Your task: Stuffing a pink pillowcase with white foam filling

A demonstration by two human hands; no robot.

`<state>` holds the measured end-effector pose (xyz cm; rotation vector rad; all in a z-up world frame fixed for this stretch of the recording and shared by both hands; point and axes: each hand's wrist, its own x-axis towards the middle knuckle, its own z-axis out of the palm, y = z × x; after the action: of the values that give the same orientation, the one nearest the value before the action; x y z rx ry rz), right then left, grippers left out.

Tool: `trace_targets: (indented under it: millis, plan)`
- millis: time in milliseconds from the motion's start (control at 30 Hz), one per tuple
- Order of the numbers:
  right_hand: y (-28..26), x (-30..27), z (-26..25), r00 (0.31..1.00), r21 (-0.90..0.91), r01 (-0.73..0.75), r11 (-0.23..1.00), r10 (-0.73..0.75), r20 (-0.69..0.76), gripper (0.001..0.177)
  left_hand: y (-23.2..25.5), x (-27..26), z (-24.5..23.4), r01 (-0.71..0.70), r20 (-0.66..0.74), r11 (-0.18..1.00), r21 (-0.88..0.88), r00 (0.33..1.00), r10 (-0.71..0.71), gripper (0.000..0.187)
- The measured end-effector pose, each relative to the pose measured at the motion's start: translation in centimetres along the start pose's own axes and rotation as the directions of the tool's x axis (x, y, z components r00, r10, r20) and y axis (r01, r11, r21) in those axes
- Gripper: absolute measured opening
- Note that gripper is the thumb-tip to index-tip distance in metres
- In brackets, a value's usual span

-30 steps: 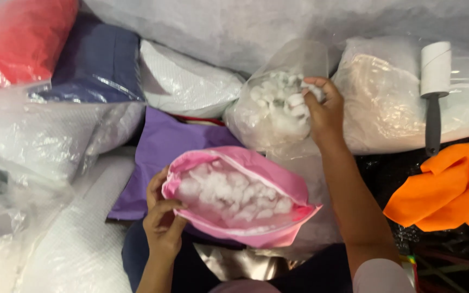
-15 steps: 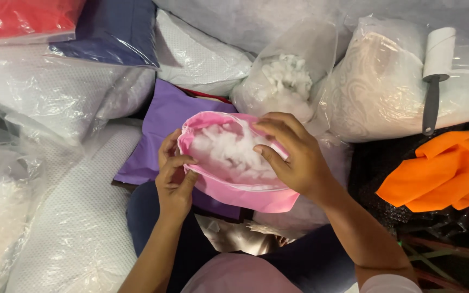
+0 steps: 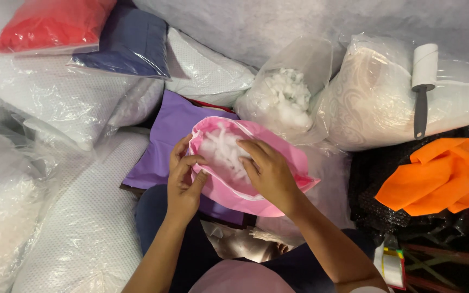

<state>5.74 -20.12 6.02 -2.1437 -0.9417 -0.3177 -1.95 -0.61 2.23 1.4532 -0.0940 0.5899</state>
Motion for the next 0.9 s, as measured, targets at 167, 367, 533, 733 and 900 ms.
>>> trace_targets:
  millis: [167, 367, 533, 733, 900]
  plan:
    - [-1.2, 0.0, 0.4, 0.994, -0.007, 0.076, 0.997, -0.076, 0.085, 0.027, 0.3, 1.4, -0.5, 0.061, 0.027, 0.997, 0.052, 0.998, -0.062, 0.030]
    - [0.3, -0.5, 1.0, 0.987, -0.071, 0.123, 0.990, -0.114, 0.117, 0.023, -0.2, 4.0, 0.7, 0.159, -0.079, 0.818, 0.553, 0.987, -0.139, 0.099]
    - [0.4, -0.6, -0.3, 0.993, -0.187, 0.087, 0.978, -0.071, 0.091, 0.028, -1.1, 5.7, -0.4, 0.111, -0.092, 0.678, 0.726, 0.994, -0.064, 0.079]
    - [-2.7, 0.8, 0.3, 0.967, -0.046, 0.184, 0.982, -0.173, 0.186, 0.045, -0.5, 6.3, -1.1, 0.211, -0.076, 0.708, 0.674, 0.973, -0.217, 0.067]
    - [-3.1, 3.6, 1.2, 0.875, -0.184, 0.423, 0.887, -0.347, 0.336, 0.042, -0.5, 6.4, -1.5, 0.212, 0.013, 0.836, 0.506, 0.967, -0.253, 0.053]
